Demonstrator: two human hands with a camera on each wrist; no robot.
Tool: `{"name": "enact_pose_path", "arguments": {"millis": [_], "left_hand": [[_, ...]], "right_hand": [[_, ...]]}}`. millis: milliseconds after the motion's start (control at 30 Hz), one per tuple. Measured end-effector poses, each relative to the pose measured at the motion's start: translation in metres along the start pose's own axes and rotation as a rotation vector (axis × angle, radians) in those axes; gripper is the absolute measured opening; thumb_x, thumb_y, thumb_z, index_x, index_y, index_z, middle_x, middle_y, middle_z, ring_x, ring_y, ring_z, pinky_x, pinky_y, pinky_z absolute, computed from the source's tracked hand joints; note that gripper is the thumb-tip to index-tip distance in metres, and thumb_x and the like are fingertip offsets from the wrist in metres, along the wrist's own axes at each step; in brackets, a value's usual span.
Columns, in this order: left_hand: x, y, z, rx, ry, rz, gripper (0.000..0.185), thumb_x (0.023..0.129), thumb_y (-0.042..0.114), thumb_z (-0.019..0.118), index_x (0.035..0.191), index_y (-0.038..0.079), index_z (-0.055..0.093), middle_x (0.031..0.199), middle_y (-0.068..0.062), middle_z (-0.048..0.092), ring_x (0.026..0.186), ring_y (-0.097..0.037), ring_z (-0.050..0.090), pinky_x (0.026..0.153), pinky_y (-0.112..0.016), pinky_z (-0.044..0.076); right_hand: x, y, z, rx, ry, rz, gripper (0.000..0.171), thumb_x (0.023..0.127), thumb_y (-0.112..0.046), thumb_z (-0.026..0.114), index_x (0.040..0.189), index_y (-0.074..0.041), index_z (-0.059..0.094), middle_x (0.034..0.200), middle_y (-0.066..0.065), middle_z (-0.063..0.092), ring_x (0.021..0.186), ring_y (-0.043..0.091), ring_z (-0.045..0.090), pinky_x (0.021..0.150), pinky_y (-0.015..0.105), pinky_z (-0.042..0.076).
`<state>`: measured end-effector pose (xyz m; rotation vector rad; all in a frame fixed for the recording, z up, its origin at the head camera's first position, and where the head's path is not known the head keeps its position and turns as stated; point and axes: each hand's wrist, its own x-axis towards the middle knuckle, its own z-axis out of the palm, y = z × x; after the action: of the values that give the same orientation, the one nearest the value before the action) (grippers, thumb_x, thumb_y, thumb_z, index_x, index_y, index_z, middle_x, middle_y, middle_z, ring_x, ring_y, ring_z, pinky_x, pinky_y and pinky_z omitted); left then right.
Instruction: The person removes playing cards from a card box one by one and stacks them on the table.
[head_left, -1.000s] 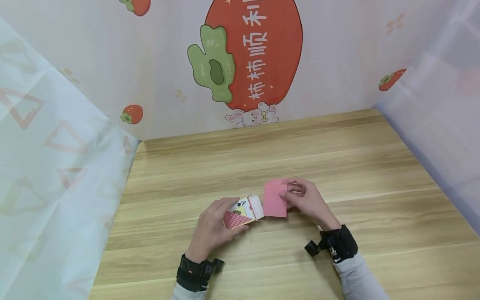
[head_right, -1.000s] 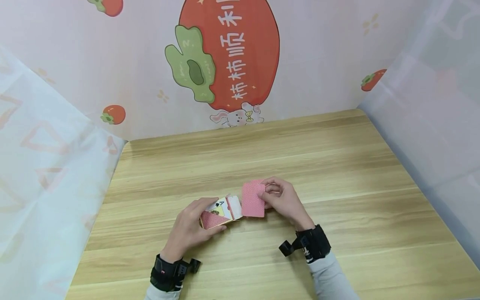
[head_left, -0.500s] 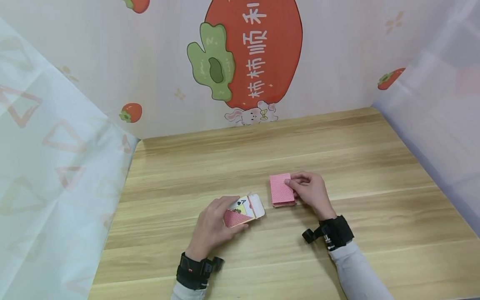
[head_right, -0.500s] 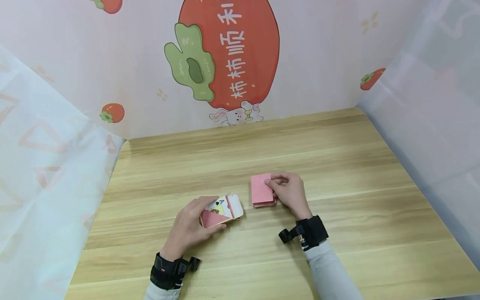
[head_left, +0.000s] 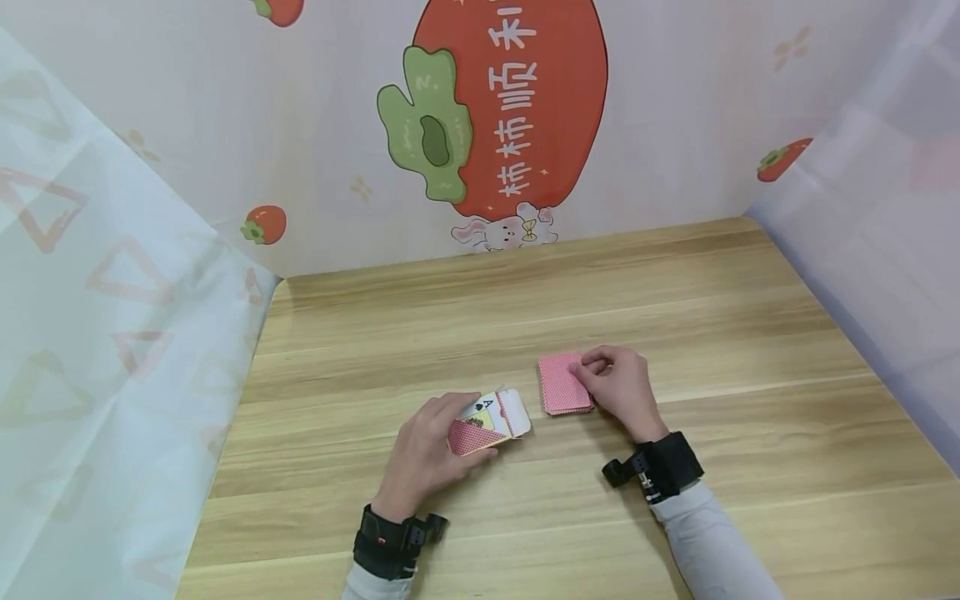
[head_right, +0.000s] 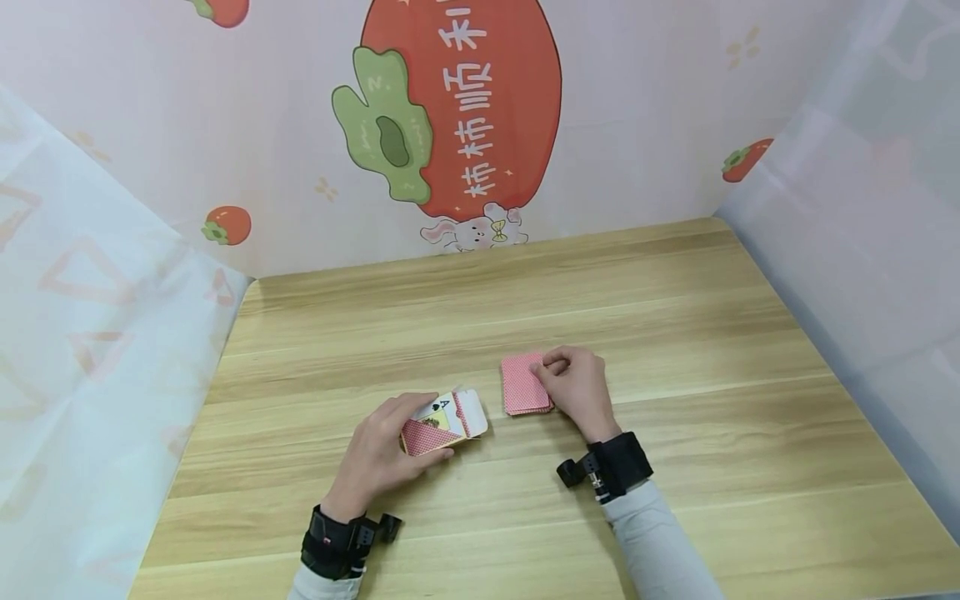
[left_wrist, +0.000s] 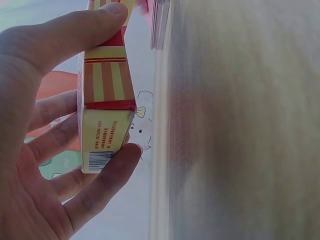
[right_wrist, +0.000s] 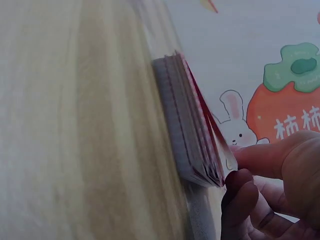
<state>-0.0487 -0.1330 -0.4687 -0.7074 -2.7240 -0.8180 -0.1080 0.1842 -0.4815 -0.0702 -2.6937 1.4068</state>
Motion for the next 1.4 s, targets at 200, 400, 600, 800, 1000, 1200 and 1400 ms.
{"name": "enact_pose_path", "arguments": {"millis": [200,400,600,800,1000,1200,1400], "left_hand": [[0.000,0.000,0.000,-0.001,-0.006,-0.006,0.079,0.070,0.044,0.101,0.137,0.018,0.069,0.130,0.001,0.074,0.107,-0.015,0.070,0.084,-0.032,0.060],[0.000,0.000,0.000,-0.003,-0.016,-0.010,0.078,0.071,0.044,0.101,0.137,0.019,0.069,0.130,0.001,0.074,0.106,-0.014,0.069,0.083,-0.032,0.060],[-0.001,-0.001,0.001,-0.016,-0.005,0.002,0.080,0.069,0.043,0.102,0.138,0.020,0.068,0.130,0.002,0.074,0.105,-0.014,0.069,0.082,-0.030,0.059],[-0.001,-0.001,0.001,-0.027,-0.004,0.025,0.079,0.070,0.043,0.102,0.137,0.019,0.069,0.129,0.002,0.074,0.107,-0.014,0.070,0.083,-0.031,0.060],[0.001,-0.001,0.000,-0.071,-0.002,0.080,0.080,0.069,0.041,0.102,0.138,0.017,0.069,0.131,0.001,0.073,0.112,-0.014,0.070,0.086,-0.033,0.061],[0.001,0.001,0.000,-0.086,-0.009,0.105,0.082,0.068,0.043,0.102,0.137,0.016,0.069,0.132,0.002,0.073,0.112,-0.012,0.069,0.084,-0.030,0.061],[0.001,0.002,0.000,-0.086,-0.021,0.117,0.081,0.069,0.043,0.102,0.137,0.016,0.069,0.131,0.003,0.073,0.111,-0.011,0.069,0.084,-0.029,0.060]], "right_hand": [[0.000,-0.001,0.001,-0.043,0.010,-0.027,0.015,0.091,-0.015,0.085,0.093,-0.001,0.079,0.076,0.009,0.073,0.065,0.016,0.064,0.056,0.024,0.047],[-0.001,-0.002,0.002,-0.043,0.021,-0.043,0.012,0.091,-0.013,0.085,0.091,-0.002,0.079,0.076,0.009,0.073,0.064,0.016,0.065,0.057,0.023,0.049],[-0.009,-0.012,0.004,0.105,-0.003,-0.127,0.007,0.092,-0.010,0.083,0.095,-0.004,0.079,0.081,0.008,0.074,0.068,0.015,0.067,0.061,0.021,0.053],[-0.030,-0.025,0.016,0.360,-0.240,-0.195,0.012,0.096,-0.004,0.078,0.106,0.001,0.077,0.088,0.014,0.076,0.069,0.018,0.070,0.063,0.027,0.059],[-0.044,-0.034,0.031,0.385,-0.388,-0.282,0.018,0.091,-0.001,0.082,0.108,-0.002,0.076,0.090,0.008,0.076,0.073,0.012,0.070,0.066,0.024,0.059],[-0.049,-0.037,0.040,0.380,-0.439,-0.265,0.024,0.084,0.002,0.086,0.102,-0.005,0.071,0.083,0.005,0.070,0.068,0.009,0.066,0.063,0.023,0.057],[-0.051,-0.039,0.042,0.369,-0.483,-0.230,0.021,0.085,0.004,0.082,0.100,-0.004,0.069,0.084,0.006,0.069,0.068,0.010,0.065,0.064,0.022,0.056]]}}
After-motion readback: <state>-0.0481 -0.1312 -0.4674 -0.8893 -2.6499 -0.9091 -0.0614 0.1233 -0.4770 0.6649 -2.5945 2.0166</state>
